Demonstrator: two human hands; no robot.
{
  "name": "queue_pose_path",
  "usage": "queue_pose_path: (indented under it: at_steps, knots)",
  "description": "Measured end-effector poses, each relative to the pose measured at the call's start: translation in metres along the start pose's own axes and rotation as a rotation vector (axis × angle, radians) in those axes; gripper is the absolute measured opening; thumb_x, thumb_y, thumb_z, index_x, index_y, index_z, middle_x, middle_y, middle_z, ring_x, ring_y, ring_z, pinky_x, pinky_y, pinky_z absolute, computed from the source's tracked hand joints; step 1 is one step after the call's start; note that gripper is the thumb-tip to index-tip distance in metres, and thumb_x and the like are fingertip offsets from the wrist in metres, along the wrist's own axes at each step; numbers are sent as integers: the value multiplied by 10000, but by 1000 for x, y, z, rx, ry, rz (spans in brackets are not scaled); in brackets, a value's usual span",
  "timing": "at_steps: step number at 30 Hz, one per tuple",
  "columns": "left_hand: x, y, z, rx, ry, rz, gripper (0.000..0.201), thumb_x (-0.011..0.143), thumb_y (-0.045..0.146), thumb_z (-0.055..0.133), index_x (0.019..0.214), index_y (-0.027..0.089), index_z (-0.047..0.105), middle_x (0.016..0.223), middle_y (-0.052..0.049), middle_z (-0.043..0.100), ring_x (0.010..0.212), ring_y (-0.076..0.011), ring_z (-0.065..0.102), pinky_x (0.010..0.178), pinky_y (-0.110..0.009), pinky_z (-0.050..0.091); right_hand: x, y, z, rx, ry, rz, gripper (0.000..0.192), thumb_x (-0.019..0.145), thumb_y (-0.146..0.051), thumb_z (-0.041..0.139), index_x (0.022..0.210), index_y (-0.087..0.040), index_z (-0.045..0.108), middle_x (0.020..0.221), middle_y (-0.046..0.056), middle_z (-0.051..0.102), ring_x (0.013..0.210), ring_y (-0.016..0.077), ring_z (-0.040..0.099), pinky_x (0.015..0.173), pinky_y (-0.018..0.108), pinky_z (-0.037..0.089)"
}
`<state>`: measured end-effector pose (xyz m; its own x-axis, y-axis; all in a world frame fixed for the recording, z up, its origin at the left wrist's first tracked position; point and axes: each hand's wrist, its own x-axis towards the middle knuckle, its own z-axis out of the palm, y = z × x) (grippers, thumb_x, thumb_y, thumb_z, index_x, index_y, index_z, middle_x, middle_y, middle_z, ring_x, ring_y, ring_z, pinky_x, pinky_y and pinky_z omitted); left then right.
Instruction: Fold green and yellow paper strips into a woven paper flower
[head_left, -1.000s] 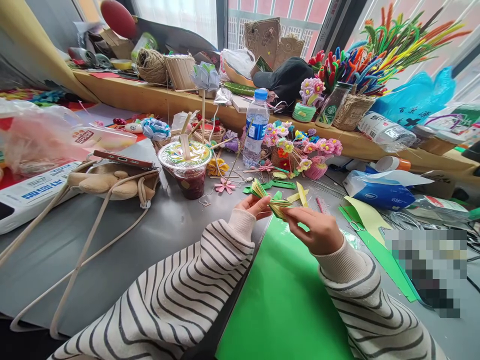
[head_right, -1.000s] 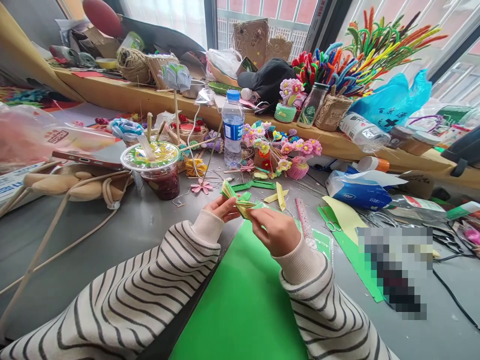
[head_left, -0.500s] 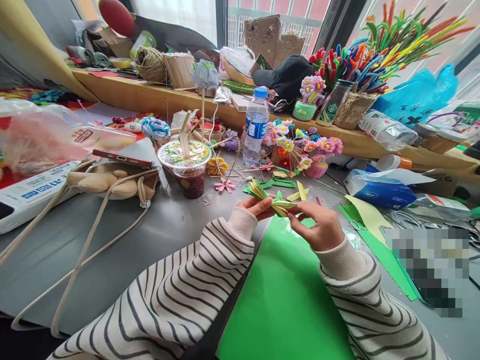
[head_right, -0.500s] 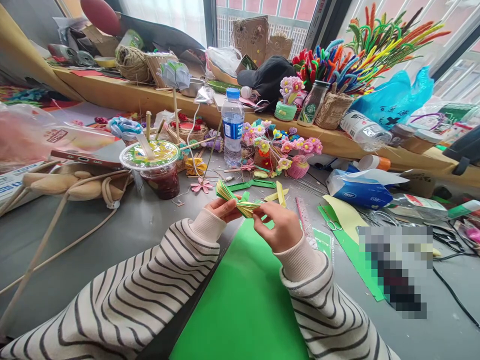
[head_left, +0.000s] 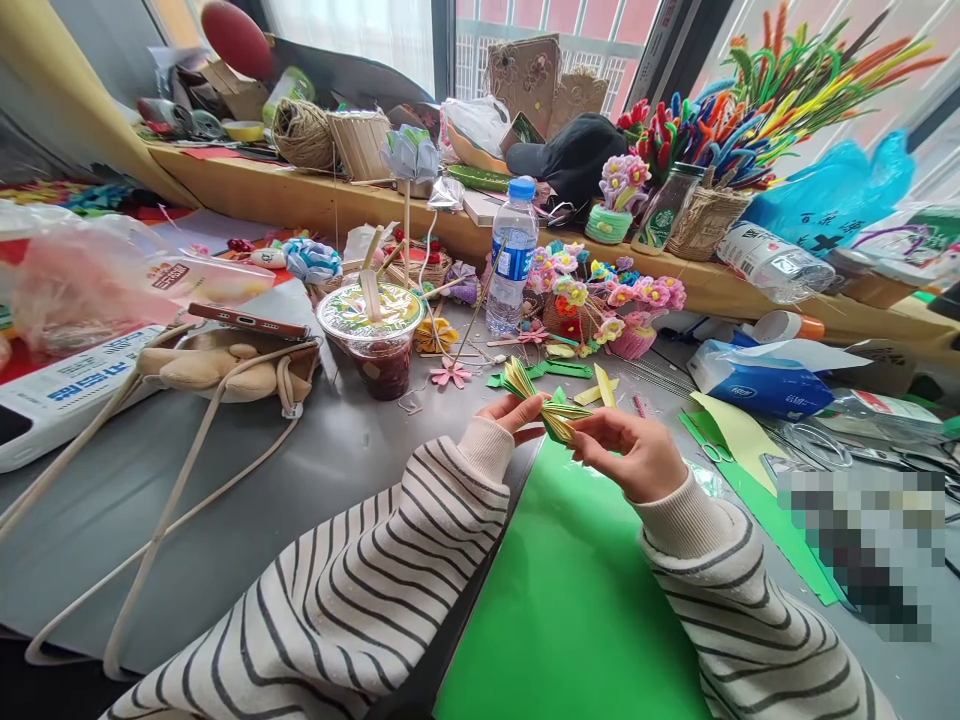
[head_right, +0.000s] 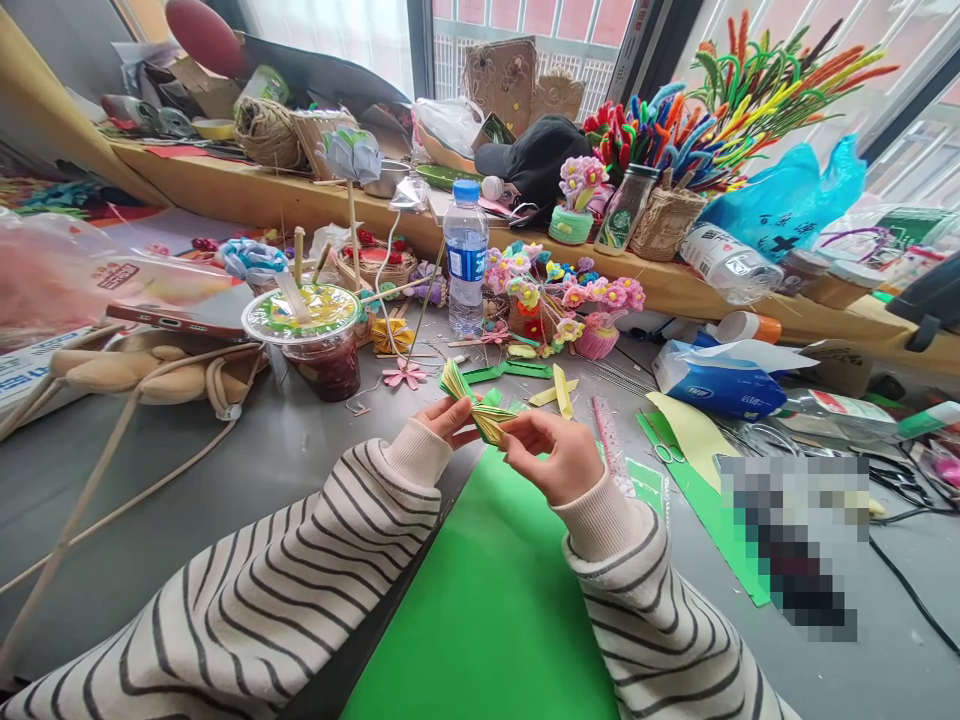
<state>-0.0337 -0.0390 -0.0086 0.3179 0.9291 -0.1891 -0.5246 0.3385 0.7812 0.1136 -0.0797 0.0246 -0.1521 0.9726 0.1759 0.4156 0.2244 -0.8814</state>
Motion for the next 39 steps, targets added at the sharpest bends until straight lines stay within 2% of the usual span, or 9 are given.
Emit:
queue_pose_path:
  at_steps: [4, 9, 13, 16, 20, 28, 31, 35, 39]
  knots:
    - [1, 0, 3, -20, 47, 14, 287, 485, 357, 697, 663, 147, 617, 678, -13, 611, 654, -125, 566, 641, -258, 441, 1, 2, 7, 314, -13, 152, 235, 612, -322, 616, 753, -134, 597, 625, 43, 640, 536, 140, 604, 517, 266, 508]
    - [4, 0, 4, -17, 94, 19, 311, 446, 366, 711, 598, 130, 578, 609, 1, 584, 573, -95, 547, 592, -228, 438, 4, 6, 14, 565, -24, 354, 293, 523, -311, 687, 732, -122, 604, 612, 46, 653, 526, 156, 617, 509, 278, 516]
    - [5, -1, 2, 9, 122, 22, 320, 448, 378, 707, 583, 123, 569, 586, 8, 574, 537, -74, 533, 572, -205, 432, 4, 6, 16, 687, -29, 483, 316, 468, -283, 721, 714, -124, 601, 589, 32, 653, 512, 142, 616, 511, 251, 513]
    - [4, -1, 1, 29, 153, -9, 328, 447, 384, 706, 589, 123, 566, 571, 12, 567, 521, -69, 528, 544, -193, 425, 4, 5, 16, 689, -9, 492, 318, 466, -291, 719, 712, -126, 603, 561, 25, 648, 500, 135, 611, 503, 239, 508]
    - [2, 0, 1, 20, 143, -55, 310, 479, 370, 697, 620, 127, 567, 596, 0, 582, 536, -80, 542, 544, -198, 427, 4, 6, 17, 653, 1, 473, 330, 458, -319, 714, 704, -128, 606, 550, 22, 643, 492, 139, 608, 499, 251, 509]
    - [1, 0, 4, -1, 162, 8, 281, 482, 332, 701, 597, 122, 553, 567, 13, 563, 513, -67, 522, 575, -202, 431, 2, 8, 24, 626, 25, 406, 322, 479, -335, 697, 717, -138, 604, 650, 41, 657, 528, 153, 616, 511, 273, 516]
    - [3, -1, 3, 26, 156, 0, 302, 494, 359, 688, 622, 120, 556, 608, -3, 573, 544, -77, 536, 583, -206, 437, 1, 10, 24, 588, 37, 331, 300, 519, -330, 677, 742, -144, 598, 664, 34, 656, 522, 141, 611, 511, 269, 515]
    - [2, -1, 4, 142, 200, 93, 370, 493, 378, 680, 726, 129, 537, 701, -13, 562, 595, -91, 544, 542, -212, 451, -1, 12, 23, 324, 150, 115, 225, 628, -324, 595, 774, -153, 587, 686, 44, 651, 555, 142, 608, 546, 282, 514]
    - [-4, -2, 10, 231, 325, 259, 434, 451, 369, 700, 747, 148, 471, 690, 17, 524, 548, -84, 534, 450, -202, 441, -2, 10, 17, -173, 319, -141, 152, 697, -252, 525, 793, -150, 583, 683, 53, 643, 552, 133, 599, 558, 263, 505]
